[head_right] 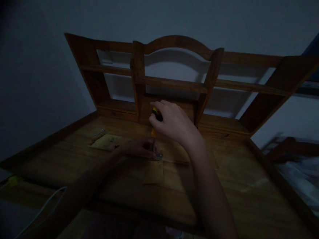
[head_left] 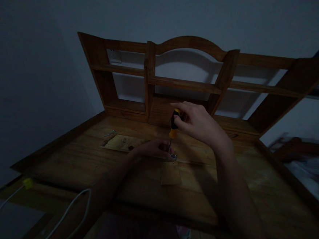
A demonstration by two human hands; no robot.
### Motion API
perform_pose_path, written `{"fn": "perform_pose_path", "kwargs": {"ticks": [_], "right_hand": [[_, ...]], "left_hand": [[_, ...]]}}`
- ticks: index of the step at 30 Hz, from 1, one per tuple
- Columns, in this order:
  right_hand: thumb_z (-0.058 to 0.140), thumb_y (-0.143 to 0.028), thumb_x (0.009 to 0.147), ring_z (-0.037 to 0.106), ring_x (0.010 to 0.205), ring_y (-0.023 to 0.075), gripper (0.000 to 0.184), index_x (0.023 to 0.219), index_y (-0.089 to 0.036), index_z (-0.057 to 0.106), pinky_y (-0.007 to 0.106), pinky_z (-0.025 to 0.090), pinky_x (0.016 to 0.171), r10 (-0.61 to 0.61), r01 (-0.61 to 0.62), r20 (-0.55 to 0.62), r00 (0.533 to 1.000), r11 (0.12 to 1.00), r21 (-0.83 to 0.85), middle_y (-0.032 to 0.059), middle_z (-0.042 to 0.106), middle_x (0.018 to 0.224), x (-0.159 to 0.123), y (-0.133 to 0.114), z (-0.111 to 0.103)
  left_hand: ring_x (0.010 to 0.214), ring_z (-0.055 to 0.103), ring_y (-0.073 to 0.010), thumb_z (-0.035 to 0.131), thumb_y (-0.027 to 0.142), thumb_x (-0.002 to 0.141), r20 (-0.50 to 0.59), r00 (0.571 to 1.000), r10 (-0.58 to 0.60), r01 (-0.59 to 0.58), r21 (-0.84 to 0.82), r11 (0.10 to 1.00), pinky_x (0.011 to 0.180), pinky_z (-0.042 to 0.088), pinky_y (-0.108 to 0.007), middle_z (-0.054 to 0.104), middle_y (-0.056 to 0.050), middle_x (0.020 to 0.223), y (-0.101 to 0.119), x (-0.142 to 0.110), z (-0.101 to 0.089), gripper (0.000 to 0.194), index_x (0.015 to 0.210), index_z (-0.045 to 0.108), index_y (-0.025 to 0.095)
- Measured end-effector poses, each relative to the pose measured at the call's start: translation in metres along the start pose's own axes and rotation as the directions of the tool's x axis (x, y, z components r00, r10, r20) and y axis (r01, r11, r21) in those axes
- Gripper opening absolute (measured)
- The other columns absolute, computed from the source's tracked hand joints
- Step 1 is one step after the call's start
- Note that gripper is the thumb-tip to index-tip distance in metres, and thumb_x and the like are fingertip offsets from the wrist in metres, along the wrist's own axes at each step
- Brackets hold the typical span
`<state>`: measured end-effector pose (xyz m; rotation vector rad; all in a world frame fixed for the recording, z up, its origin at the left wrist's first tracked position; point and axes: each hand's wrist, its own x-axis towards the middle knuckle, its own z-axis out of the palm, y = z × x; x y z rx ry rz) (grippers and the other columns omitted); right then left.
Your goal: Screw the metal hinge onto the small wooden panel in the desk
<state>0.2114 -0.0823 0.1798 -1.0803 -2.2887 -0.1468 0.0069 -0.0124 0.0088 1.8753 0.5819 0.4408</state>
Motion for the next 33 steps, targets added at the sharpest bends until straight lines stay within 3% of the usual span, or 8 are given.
{"fn": "perform_pose_path", "kwargs": {"ticks": [4,10,18,22,25,28,30,33], "right_hand": [[0.055,-0.027,0.100,0.068,0.092,0.0209,0.033,0.130,-0.018,0.068,0.032,0.047,0.083,-0.024,0.024,0.003,1.000,0.994,0.108,0.0069,0.076,0.113,0.000,0.004,-0.001],[0.057,-0.045,0.102,0.064,0.084,0.0224,0.029,0.104,-0.018,0.068,0.034,0.042,0.077,0.009,-0.010,-0.016,1.000,0.999,-0.050,0.0080,0.072,0.095,0.002,0.003,0.003],[0.055,-0.024,0.097,0.067,0.101,0.0238,0.042,0.138,-0.017,0.064,0.035,0.047,0.088,-0.033,0.031,0.018,0.999,0.996,0.089,0.0093,0.073,0.122,-0.001,0.005,-0.001],[0.056,-0.029,0.101,0.066,0.096,0.0226,0.035,0.133,-0.018,0.066,0.034,0.046,0.085,-0.048,0.047,0.013,0.999,0.996,0.071,0.0092,0.073,0.117,0.001,0.005,0.001],[0.057,-0.037,0.102,0.064,0.089,0.0224,0.025,0.116,-0.019,0.068,0.034,0.044,0.080,-0.012,0.012,-0.005,1.000,0.999,-0.030,0.0086,0.072,0.105,0.002,0.003,0.003],[0.056,-0.048,0.102,0.063,0.085,0.0234,0.031,0.107,-0.020,0.066,0.035,0.042,0.077,0.030,-0.031,-0.004,1.000,0.994,-0.107,0.0085,0.071,0.099,0.001,0.001,0.003],[0.055,-0.051,0.101,0.064,0.090,0.0254,0.035,0.112,-0.019,0.067,0.037,0.043,0.080,0.035,-0.034,0.009,0.999,0.995,-0.092,0.0097,0.072,0.105,0.000,0.001,0.002],[0.055,-0.037,0.100,0.066,0.101,0.0263,0.038,0.132,-0.019,0.066,0.038,0.046,0.089,0.001,-0.002,0.033,0.999,1.000,0.020,0.0104,0.071,0.122,-0.001,0.003,0.000]], "left_hand": [[0.099,0.069,-0.0204,0.074,0.050,0.091,-0.040,0.999,0.006,-0.004,0.056,0.998,0.090,0.050,-0.031,0.076,-0.007,0.106,0.006,0.001,0.000,0.036,0.105,0.075,0.017],[0.099,0.069,-0.0212,0.070,0.054,0.093,-0.051,0.999,-0.019,0.024,0.102,0.994,0.090,0.050,-0.032,0.076,-0.005,0.103,0.012,-0.001,-0.003,0.037,0.102,0.077,0.018],[0.095,0.070,-0.0206,0.084,0.046,0.083,-0.022,1.000,-0.021,0.022,0.026,0.999,0.086,0.052,-0.031,0.077,-0.005,0.101,0.012,-0.004,-0.005,0.032,0.098,0.077,0.019],[0.098,0.069,-0.0206,0.080,0.039,0.088,-0.015,1.000,-0.010,0.010,0.038,0.999,0.089,0.051,-0.032,0.077,-0.006,0.103,0.014,-0.004,-0.005,0.027,0.102,0.076,0.017],[0.101,0.069,-0.0220,0.076,0.037,0.092,-0.008,1.000,0.015,-0.014,0.040,0.999,0.091,0.050,-0.032,0.076,-0.005,0.104,0.014,-0.005,-0.006,0.025,0.104,0.077,0.016],[0.099,0.068,-0.0217,0.075,0.039,0.092,-0.008,1.000,0.020,-0.019,0.051,0.998,0.091,0.050,-0.032,0.076,-0.005,0.102,0.011,-0.004,-0.007,0.025,0.103,0.077,0.016],[0.097,0.068,-0.0209,0.077,0.041,0.091,-0.010,1.000,0.010,-0.009,0.061,0.998,0.090,0.051,-0.032,0.076,-0.005,0.101,0.008,-0.003,-0.008,0.026,0.101,0.077,0.017],[0.097,0.069,-0.0210,0.079,0.043,0.088,-0.014,1.000,-0.005,0.005,0.052,0.999,0.090,0.051,-0.033,0.077,-0.006,0.101,0.007,-0.002,-0.009,0.027,0.100,0.077,0.018]]}}
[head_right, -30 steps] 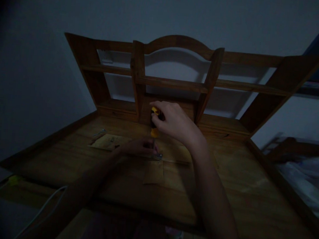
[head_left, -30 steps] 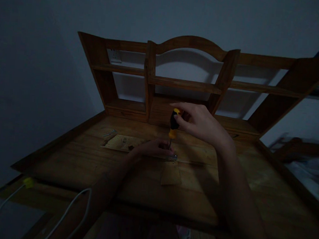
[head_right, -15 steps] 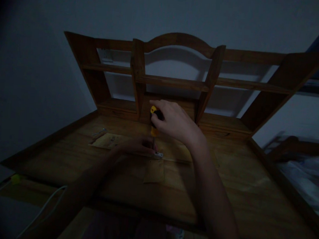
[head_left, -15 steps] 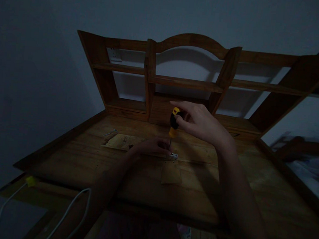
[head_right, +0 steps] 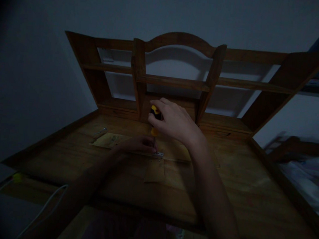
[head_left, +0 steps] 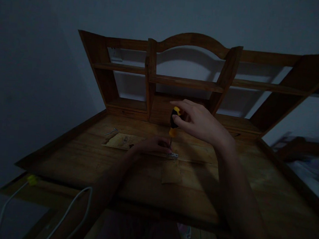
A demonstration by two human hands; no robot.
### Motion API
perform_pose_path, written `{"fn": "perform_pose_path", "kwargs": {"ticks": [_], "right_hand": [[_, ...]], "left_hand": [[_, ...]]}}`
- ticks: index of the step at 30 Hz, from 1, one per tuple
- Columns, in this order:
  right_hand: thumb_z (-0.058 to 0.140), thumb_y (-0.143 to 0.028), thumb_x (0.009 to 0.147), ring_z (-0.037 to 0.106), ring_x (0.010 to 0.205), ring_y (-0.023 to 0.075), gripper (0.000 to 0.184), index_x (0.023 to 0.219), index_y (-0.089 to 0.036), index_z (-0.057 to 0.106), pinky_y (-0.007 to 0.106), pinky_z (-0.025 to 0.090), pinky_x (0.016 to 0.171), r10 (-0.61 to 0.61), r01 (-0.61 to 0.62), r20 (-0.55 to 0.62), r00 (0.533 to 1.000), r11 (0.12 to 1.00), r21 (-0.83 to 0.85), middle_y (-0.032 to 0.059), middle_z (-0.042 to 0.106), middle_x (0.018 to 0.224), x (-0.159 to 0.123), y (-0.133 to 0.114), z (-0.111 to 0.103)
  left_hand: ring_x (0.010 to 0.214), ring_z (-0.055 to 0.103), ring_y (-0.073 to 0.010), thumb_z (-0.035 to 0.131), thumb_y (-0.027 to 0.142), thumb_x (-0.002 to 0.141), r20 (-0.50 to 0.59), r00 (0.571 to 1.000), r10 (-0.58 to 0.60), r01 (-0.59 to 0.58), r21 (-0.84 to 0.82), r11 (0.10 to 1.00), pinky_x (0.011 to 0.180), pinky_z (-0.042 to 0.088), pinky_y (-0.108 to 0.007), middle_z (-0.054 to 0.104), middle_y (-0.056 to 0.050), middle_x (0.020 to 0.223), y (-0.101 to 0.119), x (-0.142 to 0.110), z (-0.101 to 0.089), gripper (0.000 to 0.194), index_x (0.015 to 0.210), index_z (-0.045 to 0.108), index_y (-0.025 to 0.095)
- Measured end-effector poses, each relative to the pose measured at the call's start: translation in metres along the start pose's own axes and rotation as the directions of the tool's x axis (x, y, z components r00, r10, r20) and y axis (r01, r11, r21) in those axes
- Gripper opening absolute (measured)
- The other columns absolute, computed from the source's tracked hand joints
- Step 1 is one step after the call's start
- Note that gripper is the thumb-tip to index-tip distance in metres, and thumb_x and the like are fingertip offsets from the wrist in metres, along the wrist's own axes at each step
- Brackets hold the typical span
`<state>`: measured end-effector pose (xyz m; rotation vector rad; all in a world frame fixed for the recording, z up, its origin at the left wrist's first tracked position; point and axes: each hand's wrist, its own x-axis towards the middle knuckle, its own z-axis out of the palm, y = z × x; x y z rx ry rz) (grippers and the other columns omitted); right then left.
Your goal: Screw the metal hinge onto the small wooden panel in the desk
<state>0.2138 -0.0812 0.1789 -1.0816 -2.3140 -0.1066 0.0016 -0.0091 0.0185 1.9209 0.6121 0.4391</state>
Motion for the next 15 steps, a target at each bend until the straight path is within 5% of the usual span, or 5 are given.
{"fn": "perform_pose_path", "kwargs": {"ticks": [4,12,15], "right_hand": [[0.055,-0.025,0.099,0.067,0.104,0.0246,0.042,0.139,-0.018,0.064,0.036,0.047,0.091,-0.043,0.043,-0.003,0.999,0.995,0.094,0.0093,0.073,0.123,0.0001,0.0027,-0.0007],[0.059,-0.044,0.101,0.063,0.088,0.0229,0.028,0.107,-0.019,0.069,0.033,0.043,0.079,-0.011,0.009,-0.033,0.999,0.999,-0.050,0.0079,0.070,0.099,0.0033,-0.0005,0.0009],[0.059,-0.042,0.100,0.064,0.088,0.0225,0.029,0.112,-0.019,0.072,0.033,0.044,0.079,0.001,-0.002,-0.045,0.999,1.000,-0.029,0.0083,0.071,0.105,0.0024,0.0000,-0.0006]], "left_hand": [[0.101,0.069,-0.0222,0.077,0.039,0.090,0.008,1.000,-0.012,0.013,-0.030,0.999,0.092,0.051,-0.033,0.077,-0.006,0.105,0.0038,-0.0021,0.0016,0.026,0.105,0.077,0.017],[0.096,0.068,-0.0216,0.080,0.030,0.087,0.024,0.999,0.027,-0.026,-0.042,0.999,0.087,0.050,-0.032,0.076,-0.005,0.101,-0.0033,-0.0017,0.0004,0.021,0.102,0.075,0.015],[0.097,0.068,-0.0221,0.080,0.033,0.087,0.026,0.999,0.025,-0.025,-0.030,0.999,0.088,0.050,-0.033,0.076,-0.007,0.102,-0.0045,-0.0012,-0.0008,0.025,0.103,0.075,0.014]]}}
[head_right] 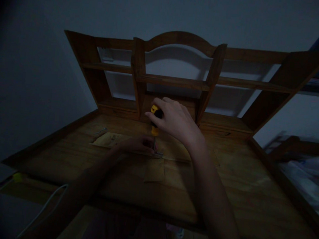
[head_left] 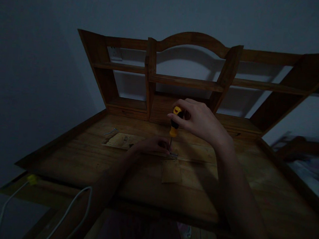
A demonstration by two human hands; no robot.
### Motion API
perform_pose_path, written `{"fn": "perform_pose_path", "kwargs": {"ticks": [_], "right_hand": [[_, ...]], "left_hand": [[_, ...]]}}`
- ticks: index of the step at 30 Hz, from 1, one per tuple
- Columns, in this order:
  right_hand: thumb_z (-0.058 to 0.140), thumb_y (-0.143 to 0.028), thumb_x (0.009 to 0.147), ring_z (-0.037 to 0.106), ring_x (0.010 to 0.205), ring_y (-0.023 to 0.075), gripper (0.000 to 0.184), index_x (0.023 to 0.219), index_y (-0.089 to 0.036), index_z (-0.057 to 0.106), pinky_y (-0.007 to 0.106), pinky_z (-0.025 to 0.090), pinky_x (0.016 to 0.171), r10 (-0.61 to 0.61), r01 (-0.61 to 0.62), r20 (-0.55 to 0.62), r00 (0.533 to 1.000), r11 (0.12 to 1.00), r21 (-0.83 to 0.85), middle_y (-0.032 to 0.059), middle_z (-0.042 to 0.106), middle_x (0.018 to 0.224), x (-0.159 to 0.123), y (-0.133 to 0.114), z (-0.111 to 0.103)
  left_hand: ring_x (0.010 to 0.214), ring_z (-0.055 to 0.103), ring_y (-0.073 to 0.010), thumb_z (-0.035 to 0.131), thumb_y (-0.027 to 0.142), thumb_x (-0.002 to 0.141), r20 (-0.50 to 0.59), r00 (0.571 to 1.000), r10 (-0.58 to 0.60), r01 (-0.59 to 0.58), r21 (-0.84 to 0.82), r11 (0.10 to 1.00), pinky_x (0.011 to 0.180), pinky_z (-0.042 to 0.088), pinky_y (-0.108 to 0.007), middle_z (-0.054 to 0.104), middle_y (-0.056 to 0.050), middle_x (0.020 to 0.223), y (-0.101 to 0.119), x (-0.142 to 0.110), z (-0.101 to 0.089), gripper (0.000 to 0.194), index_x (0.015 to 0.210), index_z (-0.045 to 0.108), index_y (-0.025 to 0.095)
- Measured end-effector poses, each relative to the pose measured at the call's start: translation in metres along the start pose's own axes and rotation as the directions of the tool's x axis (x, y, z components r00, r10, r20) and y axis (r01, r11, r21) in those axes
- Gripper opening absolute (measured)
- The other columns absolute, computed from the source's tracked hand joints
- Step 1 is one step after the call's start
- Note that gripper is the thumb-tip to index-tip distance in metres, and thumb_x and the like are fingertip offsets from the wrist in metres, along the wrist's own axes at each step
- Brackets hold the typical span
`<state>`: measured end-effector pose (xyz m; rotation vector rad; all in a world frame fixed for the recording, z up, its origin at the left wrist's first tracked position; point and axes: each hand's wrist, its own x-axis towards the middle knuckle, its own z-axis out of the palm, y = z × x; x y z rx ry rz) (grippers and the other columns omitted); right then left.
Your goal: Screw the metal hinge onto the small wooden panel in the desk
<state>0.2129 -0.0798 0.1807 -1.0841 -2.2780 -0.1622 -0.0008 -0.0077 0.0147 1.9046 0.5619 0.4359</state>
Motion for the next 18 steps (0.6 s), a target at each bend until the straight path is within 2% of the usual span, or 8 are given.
{"fn": "perform_pose_path", "kwargs": {"ticks": [3,7,10,13,16,18], "right_hand": [[0.059,-0.027,0.096,0.067,0.096,0.0222,0.034,0.128,-0.021,0.071,0.033,0.047,0.084,-0.019,0.019,0.005,1.000,0.995,0.098,0.0080,0.072,0.121,-0.0016,0.0023,-0.0025],[0.057,-0.020,0.095,0.068,0.097,0.0223,0.041,0.135,-0.019,0.069,0.033,0.048,0.086,-0.033,0.031,0.012,0.999,0.988,0.154,0.0080,0.075,0.117,-0.0024,0.0050,-0.0027],[0.058,-0.024,0.099,0.066,0.093,0.0219,0.034,0.131,-0.018,0.069,0.034,0.047,0.085,-0.047,0.047,0.002,0.999,0.992,0.114,0.0088,0.072,0.112,-0.0015,0.0049,-0.0003],[0.059,-0.036,0.101,0.064,0.088,0.0216,0.025,0.117,-0.019,0.069,0.034,0.046,0.081,-0.017,0.017,-0.007,1.000,0.999,0.036,0.0082,0.070,0.106,-0.0003,0.0033,0.0020],[0.060,-0.046,0.100,0.063,0.087,0.0224,0.028,0.107,-0.019,0.068,0.034,0.044,0.079,0.034,-0.034,-0.025,0.999,0.999,-0.032,0.0080,0.069,0.102,0.0003,0.0013,0.0030],[0.060,-0.044,0.100,0.065,0.091,0.0235,0.028,0.108,-0.019,0.069,0.035,0.045,0.081,0.048,-0.050,-0.029,0.998,0.998,-0.042,0.0089,0.070,0.107,0.0002,0.0002,0.0026]], "left_hand": [[0.095,0.068,-0.0212,0.082,0.036,0.086,-0.002,1.000,-0.011,0.011,0.010,1.000,0.086,0.050,-0.032,0.076,-0.008,0.101,0.0004,0.0006,-0.0004,0.028,0.102,0.075,0.014],[0.098,0.068,-0.0212,0.083,0.041,0.084,0.039,0.999,-0.019,0.019,-0.005,1.000,0.089,0.050,-0.033,0.075,-0.007,0.104,-0.0002,0.0011,-0.0014,0.034,0.105,0.074,0.016],[0.100,0.067,-0.0214,0.084,0.042,0.084,0.052,0.999,-0.014,0.013,0.025,1.000,0.090,0.049,-0.033,0.074,-0.007,0.107,-0.0004,0.0004,-0.0024,0.037,0.109,0.073,0.016],[0.099,0.066,-0.0210,0.083,0.040,0.085,0.079,0.997,0.001,-0.004,0.031,1.000,0.088,0.049,-0.032,0.073,-0.007,0.107,-0.0010,-0.0001,-0.0027,0.037,0.111,0.072,0.016],[0.097,0.065,-0.0203,0.082,0.041,0.085,0.086,0.996,0.004,-0.006,0.032,0.999,0.084,0.049,-0.031,0.072,-0.007,0.108,-0.0025,0.0005,-0.0025,0.038,0.113,0.071,0.016],[0.094,0.065,-0.0193,0.082,0.042,0.085,0.083,0.997,-0.005,0.001,0.052,0.999,0.081,0.048,-0.030,0.072,-0.006,0.106,-0.0028,0.0009,-0.0022,0.040,0.114,0.071,0.017]]}}
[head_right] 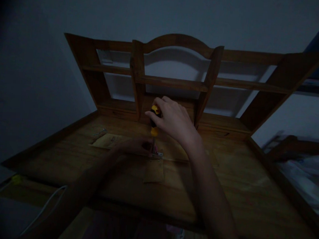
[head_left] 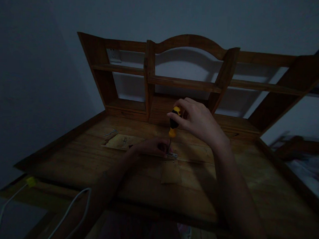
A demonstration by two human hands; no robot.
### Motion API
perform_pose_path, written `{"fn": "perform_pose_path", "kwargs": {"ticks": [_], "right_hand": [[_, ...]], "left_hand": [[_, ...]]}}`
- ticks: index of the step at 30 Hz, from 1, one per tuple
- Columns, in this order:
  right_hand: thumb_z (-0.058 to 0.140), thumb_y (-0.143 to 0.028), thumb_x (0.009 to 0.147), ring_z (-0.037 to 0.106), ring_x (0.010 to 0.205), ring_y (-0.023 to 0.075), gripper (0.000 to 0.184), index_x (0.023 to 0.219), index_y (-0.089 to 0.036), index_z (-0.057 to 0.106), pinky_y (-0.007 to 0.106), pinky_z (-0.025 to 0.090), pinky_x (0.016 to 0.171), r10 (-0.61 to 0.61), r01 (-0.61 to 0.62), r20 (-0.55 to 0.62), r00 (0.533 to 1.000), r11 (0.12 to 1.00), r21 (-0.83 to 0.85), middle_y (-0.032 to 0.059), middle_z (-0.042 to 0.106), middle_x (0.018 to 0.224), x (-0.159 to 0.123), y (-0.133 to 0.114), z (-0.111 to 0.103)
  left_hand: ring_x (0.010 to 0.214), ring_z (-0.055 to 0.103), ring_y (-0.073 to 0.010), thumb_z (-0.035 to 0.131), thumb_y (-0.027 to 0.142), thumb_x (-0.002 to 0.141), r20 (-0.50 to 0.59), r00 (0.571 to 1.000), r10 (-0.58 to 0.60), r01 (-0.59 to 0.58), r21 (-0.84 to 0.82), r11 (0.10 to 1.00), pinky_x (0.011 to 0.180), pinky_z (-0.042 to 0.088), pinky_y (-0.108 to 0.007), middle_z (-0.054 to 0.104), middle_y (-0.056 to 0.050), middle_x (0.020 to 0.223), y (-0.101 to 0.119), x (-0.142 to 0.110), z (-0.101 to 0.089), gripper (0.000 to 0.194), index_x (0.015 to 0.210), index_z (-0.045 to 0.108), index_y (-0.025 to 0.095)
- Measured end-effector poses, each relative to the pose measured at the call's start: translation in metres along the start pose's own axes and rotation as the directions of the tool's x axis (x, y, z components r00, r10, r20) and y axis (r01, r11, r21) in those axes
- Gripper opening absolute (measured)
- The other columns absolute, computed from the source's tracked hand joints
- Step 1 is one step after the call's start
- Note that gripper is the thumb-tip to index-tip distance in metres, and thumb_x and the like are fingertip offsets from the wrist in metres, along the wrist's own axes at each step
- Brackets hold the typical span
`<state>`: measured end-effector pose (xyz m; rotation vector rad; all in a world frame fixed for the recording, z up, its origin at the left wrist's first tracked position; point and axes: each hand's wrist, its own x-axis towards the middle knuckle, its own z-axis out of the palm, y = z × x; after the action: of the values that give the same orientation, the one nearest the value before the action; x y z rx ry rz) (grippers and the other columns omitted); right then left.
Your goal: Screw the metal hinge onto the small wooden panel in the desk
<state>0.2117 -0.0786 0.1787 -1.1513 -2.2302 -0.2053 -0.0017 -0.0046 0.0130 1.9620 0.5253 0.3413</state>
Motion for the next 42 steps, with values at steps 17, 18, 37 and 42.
{"fn": "perform_pose_path", "kwargs": {"ticks": [17,18,37,42], "right_hand": [[0.057,-0.043,0.103,0.065,0.093,0.0246,0.029,0.114,-0.018,0.066,0.036,0.046,0.083,-0.032,0.033,0.018,0.999,0.999,-0.012,0.0098,0.071,0.108,0.001,0.001,0.003],[0.057,-0.046,0.102,0.065,0.092,0.0249,0.032,0.112,-0.017,0.067,0.036,0.046,0.081,-0.019,0.020,0.013,1.000,0.999,-0.030,0.0104,0.071,0.108,0.001,0.000,0.004],[0.056,-0.036,0.103,0.065,0.115,0.0273,0.039,0.139,-0.022,0.054,0.041,0.048,0.101,-0.081,0.081,-0.009,0.997,0.987,0.138,0.0113,0.068,0.131,0.000,-0.001,0.008],[0.050,-0.025,0.102,0.066,0.113,0.0251,0.038,0.137,-0.019,0.062,0.039,0.048,0.100,-0.119,0.114,0.019,0.993,0.980,0.160,0.0092,0.070,0.130,0.000,-0.001,0.002]], "left_hand": [[0.092,0.064,-0.0190,0.084,0.036,0.082,-0.049,0.998,-0.031,0.032,0.015,0.999,0.080,0.048,-0.029,0.073,-0.005,0.104,0.004,-0.001,0.003,0.037,0.111,0.072,0.018],[0.093,0.065,-0.0193,0.084,0.036,0.082,-0.049,0.998,-0.029,0.029,0.001,1.000,0.081,0.048,-0.029,0.073,-0.005,0.105,0.005,-0.001,0.004,0.037,0.112,0.072,0.017],[0.089,0.065,-0.0180,0.088,0.041,0.079,-0.083,0.997,-0.010,0.014,0.048,0.999,0.079,0.049,-0.029,0.073,-0.004,0.100,0.003,0.000,0.003,0.040,0.109,0.074,0.020],[0.090,0.064,-0.0175,0.087,0.039,0.080,-0.063,0.998,-0.003,0.004,0.019,1.000,0.080,0.049,-0.028,0.073,-0.005,0.101,-0.002,0.001,0.002,0.038,0.110,0.074,0.019]]}}
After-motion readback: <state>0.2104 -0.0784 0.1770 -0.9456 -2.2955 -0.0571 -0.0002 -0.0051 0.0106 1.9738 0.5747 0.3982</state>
